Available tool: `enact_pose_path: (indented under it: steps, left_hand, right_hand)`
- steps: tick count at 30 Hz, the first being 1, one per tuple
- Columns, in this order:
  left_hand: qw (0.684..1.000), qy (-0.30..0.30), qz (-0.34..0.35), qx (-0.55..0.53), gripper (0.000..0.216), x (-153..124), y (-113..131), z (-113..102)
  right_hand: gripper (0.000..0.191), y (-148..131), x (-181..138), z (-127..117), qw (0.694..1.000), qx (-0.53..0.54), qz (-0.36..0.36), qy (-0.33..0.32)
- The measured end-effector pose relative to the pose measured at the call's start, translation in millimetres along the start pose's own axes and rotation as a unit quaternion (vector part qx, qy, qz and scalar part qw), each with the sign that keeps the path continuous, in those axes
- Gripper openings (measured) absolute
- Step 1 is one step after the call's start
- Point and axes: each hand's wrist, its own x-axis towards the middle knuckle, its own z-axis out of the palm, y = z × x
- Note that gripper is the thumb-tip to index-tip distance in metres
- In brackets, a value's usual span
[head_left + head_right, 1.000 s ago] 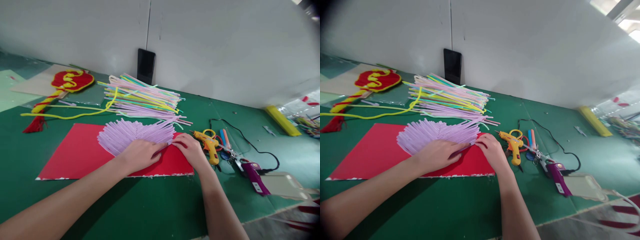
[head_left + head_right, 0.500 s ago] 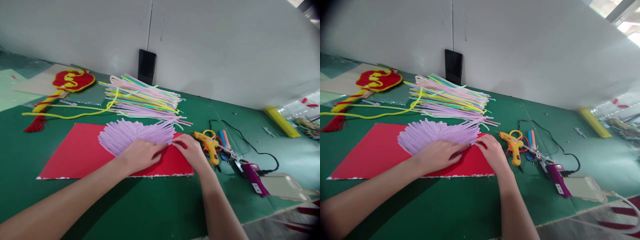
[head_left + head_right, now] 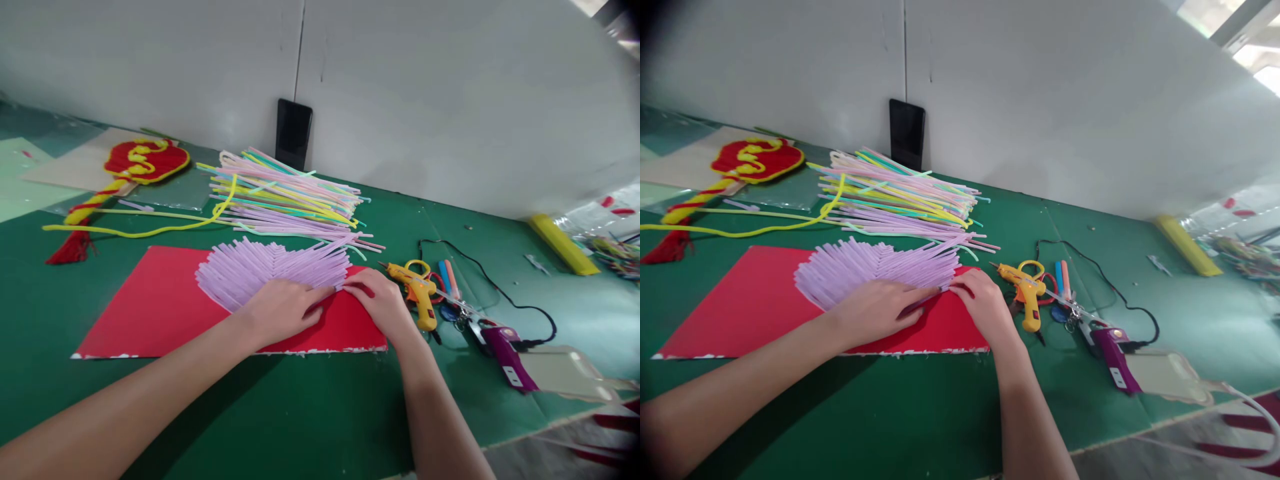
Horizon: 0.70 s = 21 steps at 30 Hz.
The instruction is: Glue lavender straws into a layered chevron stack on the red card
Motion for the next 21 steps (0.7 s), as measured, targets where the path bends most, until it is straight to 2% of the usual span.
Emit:
enact_pose_path:
  steps: [5, 12, 21]
  left_hand:
    - [1.0, 0.006, 0.0, 0.001, 0.043, 0, -1, 1]
    - [1.0, 0.004, 0.0, -0.008, 0.041, -1, -1, 0]
    - [1.0, 0.009, 0.004, 0.002, 0.041, -1, -2, 3]
  right_hand:
    - [0.011, 4, -1, 0, 0.998, 0.004, 0.046, 0.05]
    - [0.006, 8, -1, 0, 0.998, -0.015, 0.062, 0.006]
    - [0.01, 14, -1, 5, 0.998, -0.005, 0.052, 0.023]
